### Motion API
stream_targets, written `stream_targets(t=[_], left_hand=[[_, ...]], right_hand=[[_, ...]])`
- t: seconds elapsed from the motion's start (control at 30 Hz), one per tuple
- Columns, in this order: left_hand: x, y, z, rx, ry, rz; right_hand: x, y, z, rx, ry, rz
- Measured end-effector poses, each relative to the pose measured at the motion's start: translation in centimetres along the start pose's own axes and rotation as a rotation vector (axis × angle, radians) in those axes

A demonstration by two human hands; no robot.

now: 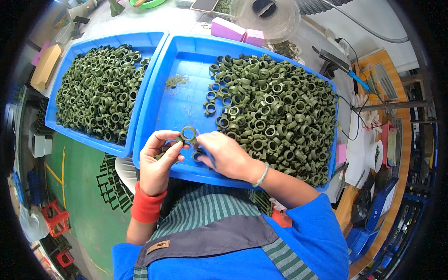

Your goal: The person cleans green rubber rings using a small tool, scraping the inside and edges of the rings before placing them into a tray.

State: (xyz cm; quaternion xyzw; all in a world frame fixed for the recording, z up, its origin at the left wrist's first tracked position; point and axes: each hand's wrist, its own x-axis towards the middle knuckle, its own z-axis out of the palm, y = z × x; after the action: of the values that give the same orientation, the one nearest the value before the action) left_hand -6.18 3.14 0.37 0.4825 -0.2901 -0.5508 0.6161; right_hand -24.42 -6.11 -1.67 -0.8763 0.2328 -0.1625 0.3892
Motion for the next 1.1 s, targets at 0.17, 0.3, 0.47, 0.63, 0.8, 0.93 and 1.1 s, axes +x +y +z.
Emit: stream_targets(t=[0.17, 0.3, 0.47, 0.63, 0.8, 0.93, 1.1], left_hand=[[-0.2, -0.1, -0.2, -0.087, 0.008, -0.037], [0.1, 0.8, -1.0, -0.432, -0.019, -0.142], [0.2, 0.9, -1.1, -0.119, 0.037, -0.296], [0.2, 0.9, -0.3, 0.097, -0.111, -0.248], [0.3, 0.7, -0.6, -0.068, -0.06, -0.275], [0.4, 0.6, -0.6, -0.104, -0.039, -0.315], [0.4, 0.2, -0.3, 0.008, -0.063, -0.207]], right_hand=[[-0.2, 0.2, 0.9, -0.244, -0.21, -0.062], [0.1, -0.2, -0.2, -0.154, -0.137, 0.031], [1.1, -1.6, -1.8, 0.153, 0.17, 0.047], [1.1, -2.7, -1.8, 0.158, 0.273, -0.067], [0.5, -2.1, -2.0, 0.469, 0.287, 0.106], [0.5, -2.9, -2.6, 0.696, 0.183, 0.305], [0.6, -2.0, -2.2, 0.186, 0.378, -0.131]])
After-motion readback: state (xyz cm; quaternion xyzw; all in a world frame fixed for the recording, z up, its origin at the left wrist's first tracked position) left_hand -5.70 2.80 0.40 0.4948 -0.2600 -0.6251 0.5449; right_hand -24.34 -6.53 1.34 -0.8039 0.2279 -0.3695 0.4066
